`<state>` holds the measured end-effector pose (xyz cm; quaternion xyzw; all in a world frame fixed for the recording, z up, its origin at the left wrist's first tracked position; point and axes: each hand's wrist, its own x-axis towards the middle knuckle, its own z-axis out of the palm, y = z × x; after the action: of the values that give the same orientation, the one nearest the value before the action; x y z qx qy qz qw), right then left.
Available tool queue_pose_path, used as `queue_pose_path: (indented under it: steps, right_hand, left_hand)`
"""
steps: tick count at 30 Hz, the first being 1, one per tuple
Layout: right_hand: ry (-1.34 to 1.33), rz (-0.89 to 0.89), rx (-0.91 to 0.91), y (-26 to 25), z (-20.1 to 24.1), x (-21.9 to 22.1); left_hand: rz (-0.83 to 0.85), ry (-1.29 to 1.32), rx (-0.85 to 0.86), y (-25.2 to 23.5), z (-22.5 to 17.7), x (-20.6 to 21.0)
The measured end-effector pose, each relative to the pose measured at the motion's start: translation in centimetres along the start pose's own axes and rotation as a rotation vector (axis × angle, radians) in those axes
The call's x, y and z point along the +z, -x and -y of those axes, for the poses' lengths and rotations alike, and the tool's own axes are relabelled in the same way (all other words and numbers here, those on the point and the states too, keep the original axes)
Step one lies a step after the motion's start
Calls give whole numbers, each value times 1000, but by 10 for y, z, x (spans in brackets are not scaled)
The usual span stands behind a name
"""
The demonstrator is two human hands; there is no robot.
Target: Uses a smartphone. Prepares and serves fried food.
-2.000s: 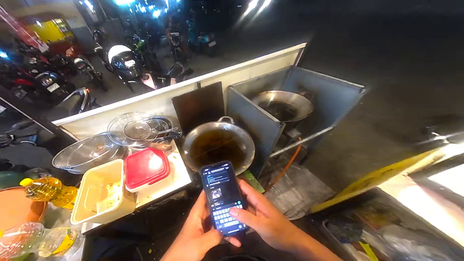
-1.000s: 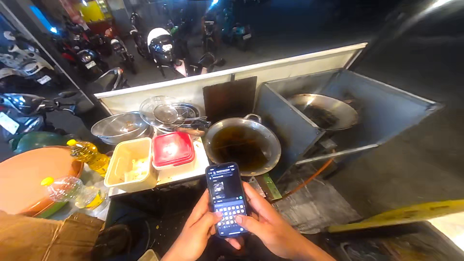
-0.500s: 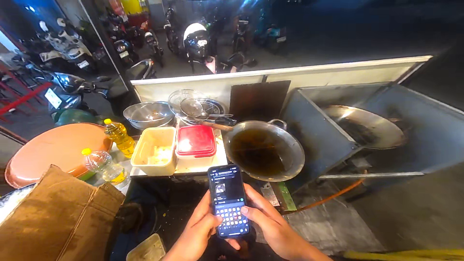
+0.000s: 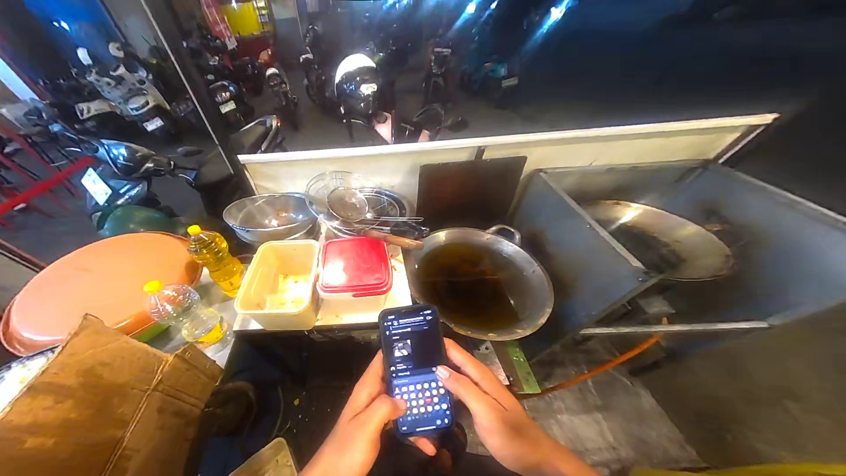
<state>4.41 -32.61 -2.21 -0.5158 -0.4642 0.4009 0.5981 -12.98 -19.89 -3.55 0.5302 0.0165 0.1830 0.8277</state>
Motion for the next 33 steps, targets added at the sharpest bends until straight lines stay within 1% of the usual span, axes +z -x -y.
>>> queue_pose_path:
  steps: [8, 15, 18, 27, 31, 33]
  right_hand:
    - [-30, -11, 5, 0, 5, -15]
    - [-20, -97, -4, 2, 9, -31]
    - [-18, -102, -2, 3, 10, -35]
    - [-40, -69, -3, 2, 4, -24]
    - [-9, -57, 5, 0, 3, -15]
    - [-34, -35, 2, -2, 3, -11]
  left_hand:
    - [56, -4, -26, -21, 6, -1]
    - [129, -17, -34, -44, 11, 6]
    - [153, -24, -36, -49, 11, 7]
    - [134, -24, -44, -36, 10, 1]
    - [108, -30, -19, -25, 9, -1]
    - [96, -32, -7, -19, 7, -2]
